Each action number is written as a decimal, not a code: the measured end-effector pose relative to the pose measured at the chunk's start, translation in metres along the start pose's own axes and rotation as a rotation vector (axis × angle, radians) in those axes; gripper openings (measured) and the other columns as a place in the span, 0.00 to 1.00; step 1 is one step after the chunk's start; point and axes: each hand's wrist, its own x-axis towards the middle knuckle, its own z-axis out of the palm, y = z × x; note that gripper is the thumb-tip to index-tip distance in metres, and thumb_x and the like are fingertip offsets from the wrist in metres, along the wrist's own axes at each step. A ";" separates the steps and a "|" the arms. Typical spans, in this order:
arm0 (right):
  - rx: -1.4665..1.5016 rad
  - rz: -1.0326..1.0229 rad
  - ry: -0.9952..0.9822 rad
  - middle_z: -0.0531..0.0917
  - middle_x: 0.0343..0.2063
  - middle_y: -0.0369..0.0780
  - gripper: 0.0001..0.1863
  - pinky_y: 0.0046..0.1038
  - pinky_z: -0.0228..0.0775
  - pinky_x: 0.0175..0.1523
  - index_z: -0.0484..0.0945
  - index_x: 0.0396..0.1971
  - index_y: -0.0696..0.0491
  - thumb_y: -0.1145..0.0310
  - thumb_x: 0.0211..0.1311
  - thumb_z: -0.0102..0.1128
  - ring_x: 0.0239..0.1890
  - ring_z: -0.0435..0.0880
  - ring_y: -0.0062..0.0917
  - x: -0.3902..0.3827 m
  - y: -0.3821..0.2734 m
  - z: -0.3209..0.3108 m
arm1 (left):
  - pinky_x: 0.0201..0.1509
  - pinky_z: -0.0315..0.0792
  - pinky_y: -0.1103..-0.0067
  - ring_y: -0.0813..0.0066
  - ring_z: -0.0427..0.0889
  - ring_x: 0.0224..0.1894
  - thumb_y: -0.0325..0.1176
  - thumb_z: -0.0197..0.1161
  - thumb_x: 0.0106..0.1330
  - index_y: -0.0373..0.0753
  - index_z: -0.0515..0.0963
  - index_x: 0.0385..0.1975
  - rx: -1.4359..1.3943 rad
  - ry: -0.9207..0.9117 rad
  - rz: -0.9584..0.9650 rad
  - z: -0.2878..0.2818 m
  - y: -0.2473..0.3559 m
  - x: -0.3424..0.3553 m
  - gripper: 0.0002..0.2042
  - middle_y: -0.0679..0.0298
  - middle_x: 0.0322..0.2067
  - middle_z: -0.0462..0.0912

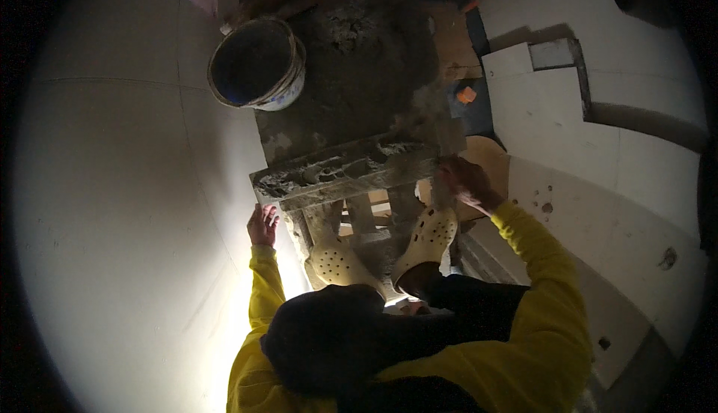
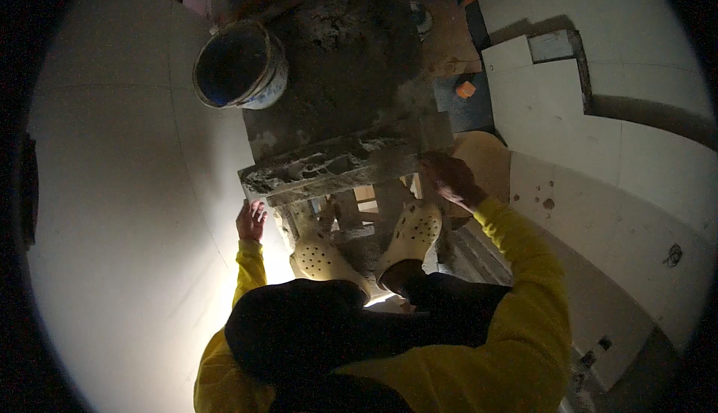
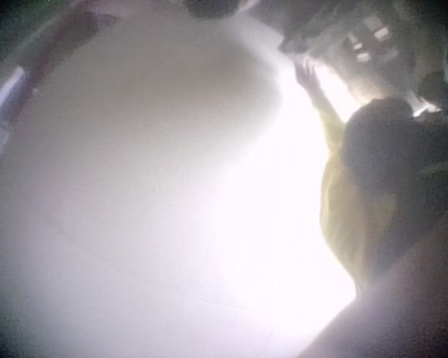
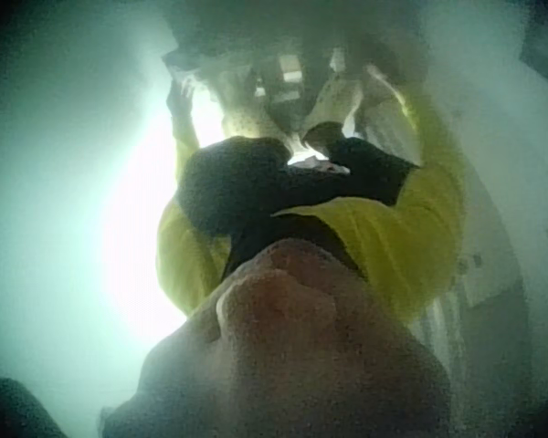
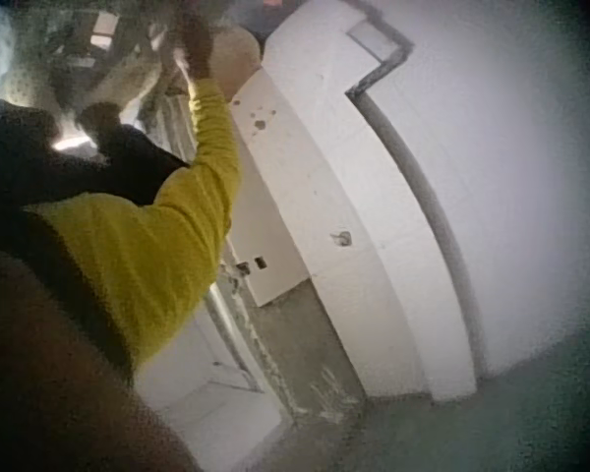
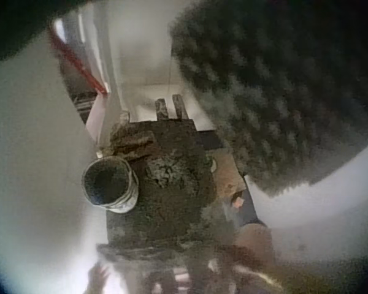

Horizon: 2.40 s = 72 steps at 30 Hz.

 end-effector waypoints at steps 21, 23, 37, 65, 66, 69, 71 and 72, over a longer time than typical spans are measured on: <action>0.041 0.019 -0.328 0.76 0.35 0.48 0.13 0.46 0.72 0.41 0.69 0.44 0.56 0.68 0.62 0.55 0.36 0.78 0.45 0.025 0.014 -0.040 | 0.28 0.72 0.77 0.71 0.81 0.33 0.46 0.59 0.69 0.37 0.72 0.56 0.386 0.156 0.152 0.005 -0.001 -0.038 0.22 0.60 0.46 0.80; -0.009 -0.057 -0.303 0.77 0.36 0.49 0.14 0.46 0.72 0.41 0.69 0.45 0.57 0.69 0.61 0.55 0.37 0.79 0.45 0.034 0.007 -0.029 | 0.28 0.75 0.80 0.72 0.84 0.33 0.46 0.59 0.70 0.31 0.68 0.62 0.652 0.131 0.327 -0.005 0.002 -0.060 0.28 0.57 0.44 0.82; -0.156 -0.111 -0.289 0.79 0.33 0.46 0.18 0.42 0.73 0.39 0.72 0.50 0.56 0.69 0.60 0.56 0.37 0.81 0.42 0.030 0.018 -0.031 | 0.34 0.75 0.81 0.73 0.84 0.36 0.48 0.56 0.71 0.33 0.68 0.62 0.944 0.000 0.227 0.008 0.011 -0.161 0.27 0.59 0.42 0.84; 0.817 0.549 -0.452 0.68 0.14 0.39 0.18 0.35 0.63 0.28 0.70 0.26 0.60 0.60 0.70 0.52 0.18 0.70 0.25 0.016 0.018 -0.009 | 0.36 0.75 0.81 0.77 0.82 0.34 0.40 0.57 0.72 0.31 0.70 0.59 0.910 -0.106 0.101 0.054 -0.015 -0.145 0.22 0.60 0.41 0.84; 0.751 0.466 -0.435 0.68 0.13 0.40 0.17 0.36 0.64 0.28 0.71 0.26 0.60 0.61 0.70 0.52 0.18 0.70 0.25 0.021 0.020 -0.005 | 0.36 0.75 0.81 0.77 0.82 0.34 0.39 0.57 0.72 0.30 0.70 0.59 0.919 -0.100 0.087 0.055 -0.016 -0.147 0.22 0.59 0.41 0.84; 0.424 0.232 -0.387 0.71 0.15 0.44 0.16 0.38 0.64 0.28 0.72 0.26 0.61 0.63 0.69 0.52 0.19 0.72 0.27 0.031 0.031 -0.008 | 0.36 0.75 0.81 0.77 0.82 0.34 0.39 0.57 0.72 0.31 0.70 0.59 0.889 -0.135 0.122 0.051 -0.021 -0.144 0.22 0.60 0.41 0.84; 0.316 0.161 -0.288 0.72 0.15 0.46 0.15 0.38 0.64 0.29 0.72 0.25 0.61 0.64 0.67 0.53 0.18 0.71 0.27 0.027 0.032 -0.012 | 0.37 0.75 0.81 0.77 0.82 0.34 0.39 0.57 0.72 0.31 0.70 0.59 0.877 -0.121 0.118 0.052 -0.020 -0.146 0.22 0.59 0.41 0.84; 0.259 0.126 -0.238 0.72 0.15 0.47 0.15 0.38 0.64 0.29 0.72 0.24 0.61 0.65 0.66 0.53 0.18 0.71 0.28 0.024 0.032 -0.015 | 0.37 0.75 0.80 0.77 0.82 0.34 0.39 0.57 0.72 0.30 0.71 0.59 0.882 -0.108 0.106 0.059 -0.016 -0.150 0.22 0.59 0.41 0.84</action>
